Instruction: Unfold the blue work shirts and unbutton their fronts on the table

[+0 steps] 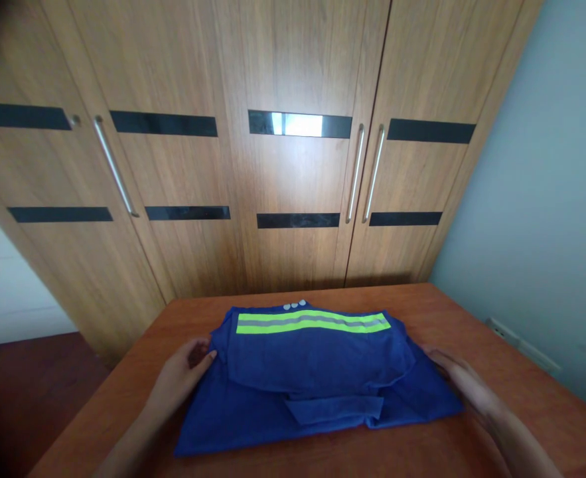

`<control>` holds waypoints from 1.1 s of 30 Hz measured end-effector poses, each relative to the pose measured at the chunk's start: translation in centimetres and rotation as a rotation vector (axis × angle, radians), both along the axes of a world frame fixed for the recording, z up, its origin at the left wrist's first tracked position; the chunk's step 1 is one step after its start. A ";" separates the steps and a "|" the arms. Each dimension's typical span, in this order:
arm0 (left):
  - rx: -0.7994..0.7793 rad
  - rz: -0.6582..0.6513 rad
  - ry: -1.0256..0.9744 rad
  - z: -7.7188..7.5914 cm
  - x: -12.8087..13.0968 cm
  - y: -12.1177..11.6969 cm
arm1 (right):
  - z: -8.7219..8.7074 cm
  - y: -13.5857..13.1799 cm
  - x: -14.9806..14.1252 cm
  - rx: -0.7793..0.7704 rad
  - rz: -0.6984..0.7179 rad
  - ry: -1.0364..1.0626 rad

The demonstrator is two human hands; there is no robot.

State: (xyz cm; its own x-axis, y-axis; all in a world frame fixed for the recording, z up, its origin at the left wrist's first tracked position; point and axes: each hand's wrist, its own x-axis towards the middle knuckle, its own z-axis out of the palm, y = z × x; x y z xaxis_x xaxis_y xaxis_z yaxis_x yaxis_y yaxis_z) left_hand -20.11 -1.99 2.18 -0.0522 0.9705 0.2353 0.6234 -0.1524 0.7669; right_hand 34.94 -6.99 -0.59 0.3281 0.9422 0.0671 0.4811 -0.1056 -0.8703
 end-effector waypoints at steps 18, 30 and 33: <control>-0.531 -0.235 -0.738 1.4 2.4 -2.2 | -2.8 2.7 -1.8 -0.048 -0.008 -0.490; -0.327 -0.248 -0.893 6.0 2.6 -2.4 | 1.9 2.4 -3.0 0.148 -0.042 0.023; -0.300 -0.219 -0.879 7.3 1.8 -2.3 | 3.8 1.7 -3.4 0.178 -0.047 0.146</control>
